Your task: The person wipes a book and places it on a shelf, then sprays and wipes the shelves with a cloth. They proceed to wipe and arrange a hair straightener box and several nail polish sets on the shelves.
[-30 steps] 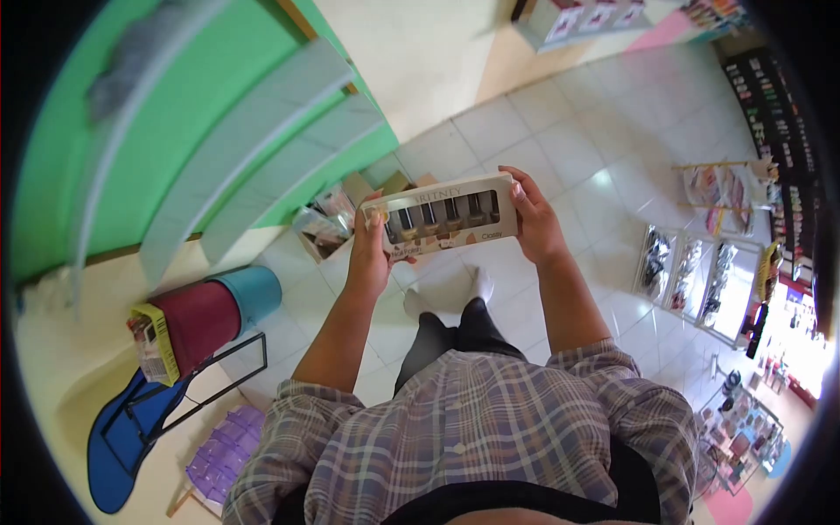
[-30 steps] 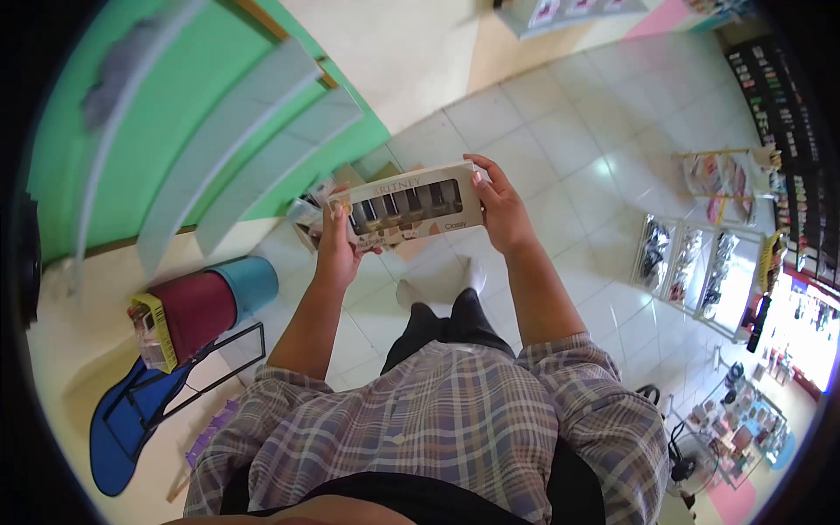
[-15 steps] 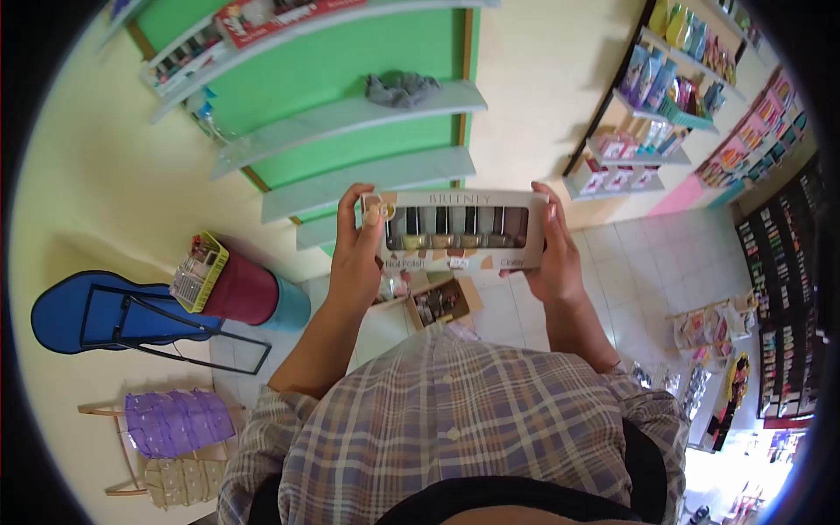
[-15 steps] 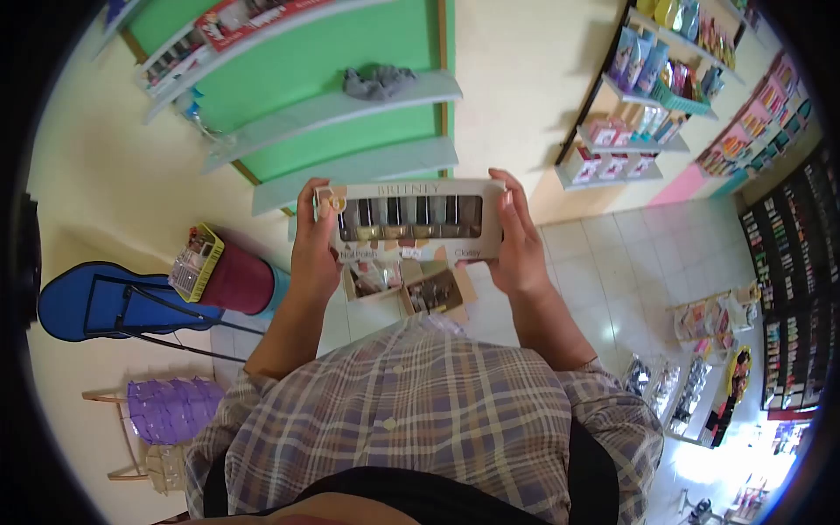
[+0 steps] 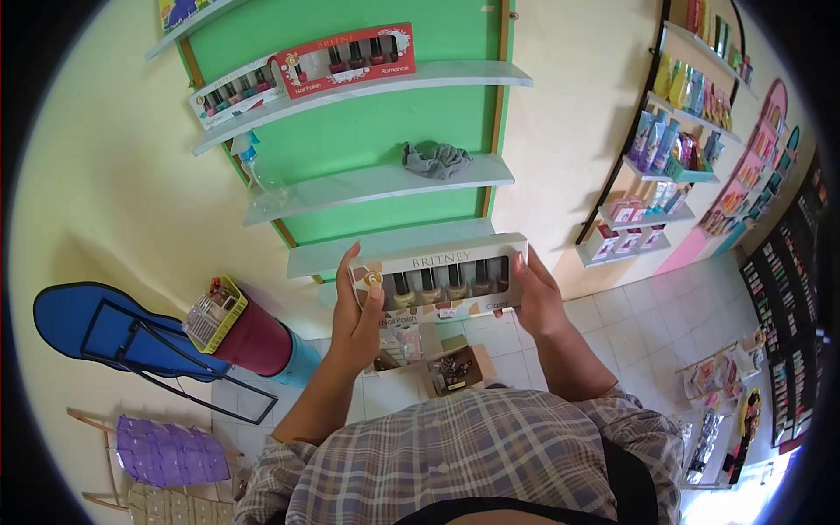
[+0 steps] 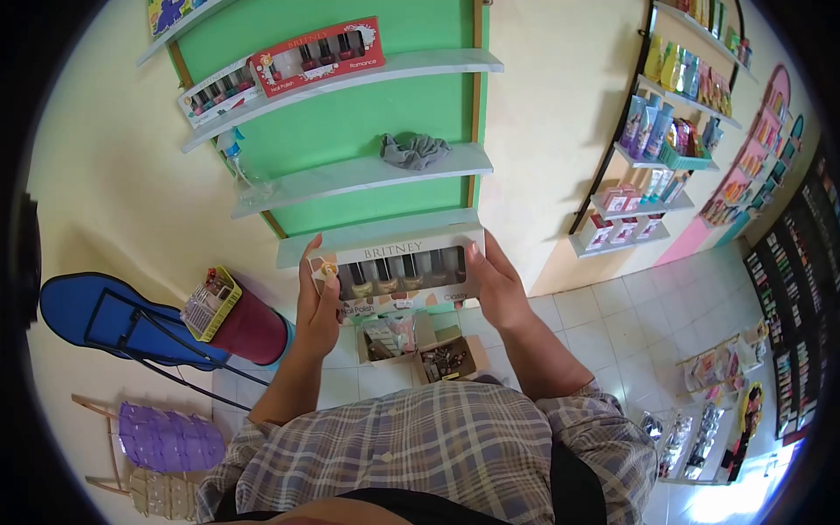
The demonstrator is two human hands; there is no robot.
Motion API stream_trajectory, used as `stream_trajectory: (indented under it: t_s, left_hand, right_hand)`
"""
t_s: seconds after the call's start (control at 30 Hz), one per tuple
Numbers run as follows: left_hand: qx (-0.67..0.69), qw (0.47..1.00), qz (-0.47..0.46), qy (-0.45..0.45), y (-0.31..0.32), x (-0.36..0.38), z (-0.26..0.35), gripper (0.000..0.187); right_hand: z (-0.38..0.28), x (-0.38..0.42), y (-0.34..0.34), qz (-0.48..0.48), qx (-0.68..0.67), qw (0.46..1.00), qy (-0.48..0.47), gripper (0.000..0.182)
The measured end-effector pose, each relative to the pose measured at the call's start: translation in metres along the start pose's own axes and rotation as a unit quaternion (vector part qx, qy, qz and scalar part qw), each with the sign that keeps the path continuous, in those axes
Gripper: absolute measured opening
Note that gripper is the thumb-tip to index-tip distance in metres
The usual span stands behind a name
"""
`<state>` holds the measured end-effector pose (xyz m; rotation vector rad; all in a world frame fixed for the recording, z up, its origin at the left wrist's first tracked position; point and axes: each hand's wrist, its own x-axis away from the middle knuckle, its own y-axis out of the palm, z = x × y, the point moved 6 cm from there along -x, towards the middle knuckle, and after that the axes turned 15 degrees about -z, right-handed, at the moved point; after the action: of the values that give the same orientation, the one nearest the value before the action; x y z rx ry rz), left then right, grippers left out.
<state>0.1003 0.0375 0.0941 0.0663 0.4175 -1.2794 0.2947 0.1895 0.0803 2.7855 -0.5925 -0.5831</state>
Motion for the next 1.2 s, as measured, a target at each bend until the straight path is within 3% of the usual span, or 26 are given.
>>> stream_trajectory:
  t_s: [0.03, 0.1, 0.13, 0.2, 0.23, 0.27, 0.3, 0.4, 0.47, 0.53, 0.57, 0.6, 0.7, 0.73, 0.8, 0.83, 0.9, 0.93, 1.0, 1.03, 1.1, 1.2]
  left_hand:
    - [-0.002, 1.000, 0.005, 0.002, -0.003, -0.009, 0.003, 0.062]
    - [-0.132, 0.991, 0.012, 0.023, -0.006, -0.036, 0.019, 0.065]
    - [-0.134, 0.991, 0.018, 0.025, -0.006, -0.056, 0.024, 0.065]
    - [-0.203, 0.972, 0.040, 0.107, -0.004, -0.101, 0.049, 0.063]
    - [-0.213, 0.966, 0.065, 0.135, -0.002, -0.124, 0.066, 0.061]
    - [-0.223, 0.957, 0.089, 0.162, 0.002, -0.149, 0.085, 0.060]
    - [-0.278, 0.933, 0.123, 0.194, 0.004, -0.174, 0.103, 0.058]
    - [-0.370, 0.880, 0.158, 0.252, 0.008, -0.251, 0.135, 0.049]
    - [-0.382, 0.881, 0.196, 0.198, 0.021, -0.285, 0.136, 0.046]
    - [-0.355, 0.865, 0.221, 0.278, 0.026, -0.310, 0.128, 0.047]
    - [-0.398, 0.856, 0.243, 0.224, 0.028, -0.315, 0.117, 0.046]
    - [-0.401, 0.850, 0.255, 0.225, 0.029, -0.313, 0.117, 0.046]
    - [-0.536, 0.713, 0.303, 0.336, 0.035, -0.295, 0.137, 0.040]
    - [-0.537, 0.712, 0.306, 0.334, 0.017, -0.291, 0.152, 0.040]
    - [-0.633, 0.683, 0.201, 0.305, -0.013, -0.291, 0.179, 0.042]
    - [-0.635, 0.683, 0.199, 0.302, -0.036, -0.288, 0.185, 0.042]
    - [-0.756, 0.608, 0.102, 0.219, -0.070, -0.295, 0.181, 0.043]
    - [-0.758, 0.608, 0.094, 0.217, -0.081, -0.299, 0.180, 0.043]
    - [-0.727, 0.672, -0.010, 0.137, -0.101, -0.308, 0.166, 0.042]
    - [-0.727, 0.672, -0.017, 0.137, -0.102, -0.310, 0.163, 0.042]
    - [-0.596, 0.797, -0.065, 0.076, -0.109, -0.318, 0.149, 0.041]
    - [-0.601, 0.787, -0.064, 0.122, -0.114, -0.310, 0.149, 0.040]
  right_hand:
    - [-0.009, -0.009, -0.007, 0.003, 0.045, 0.999, -0.011, 0.048]
    - [-0.031, -0.030, -0.030, 0.019, 0.148, 0.988, -0.049, 0.053]
    - [-0.047, -0.042, -0.036, 0.020, 0.113, 0.992, -0.048, 0.057]
    - [-0.078, -0.071, -0.064, -0.008, 0.131, 0.988, -0.085, 0.057]
    - [-0.101, -0.088, -0.079, 0.021, 0.201, 0.971, -0.130, 0.057]
    - [-0.123, -0.105, -0.088, 0.016, 0.177, 0.973, -0.149, 0.055]
    - [-0.150, -0.121, -0.104, 0.026, 0.278, 0.943, -0.180, 0.053]
    - [-0.214, -0.164, -0.140, 0.026, 0.357, 0.908, -0.215, 0.051]
    - [-0.229, -0.191, -0.158, -0.002, 0.225, 0.950, -0.216, 0.049]
    - [-0.233, -0.210, -0.181, -0.037, 0.239, 0.946, -0.217, 0.047]
    - [-0.230, -0.221, -0.198, -0.033, 0.220, 0.952, -0.212, 0.047]
    - [-0.230, -0.232, -0.208, -0.029, 0.200, 0.957, -0.208, 0.046]
    - [-0.221, -0.246, -0.225, -0.036, 0.213, 0.960, -0.179, 0.047]
    - [-0.217, -0.250, -0.227, -0.033, 0.235, 0.958, -0.161, 0.049]
    - [-0.209, -0.257, -0.227, -0.032, 0.234, 0.957, -0.168, 0.049]
    - [-0.204, -0.260, -0.226, -0.028, 0.234, 0.956, -0.175, 0.049]
    - [-0.193, -0.270, -0.233, -0.012, 0.280, 0.943, -0.181, 0.050]
    - [-0.191, -0.273, -0.242, 0.003, 0.328, 0.927, -0.184, 0.052]
    - [-0.188, -0.278, -0.244, -0.009, 0.310, 0.937, -0.158, 0.053]
    - [-0.186, -0.281, -0.244, -0.022, 0.296, 0.945, -0.135, 0.054]
    - [-0.187, -0.286, -0.236, -0.033, 0.289, 0.949, -0.124, 0.054]
    - [-0.191, -0.284, -0.211, -0.034, 0.289, 0.949, -0.117, 0.057]
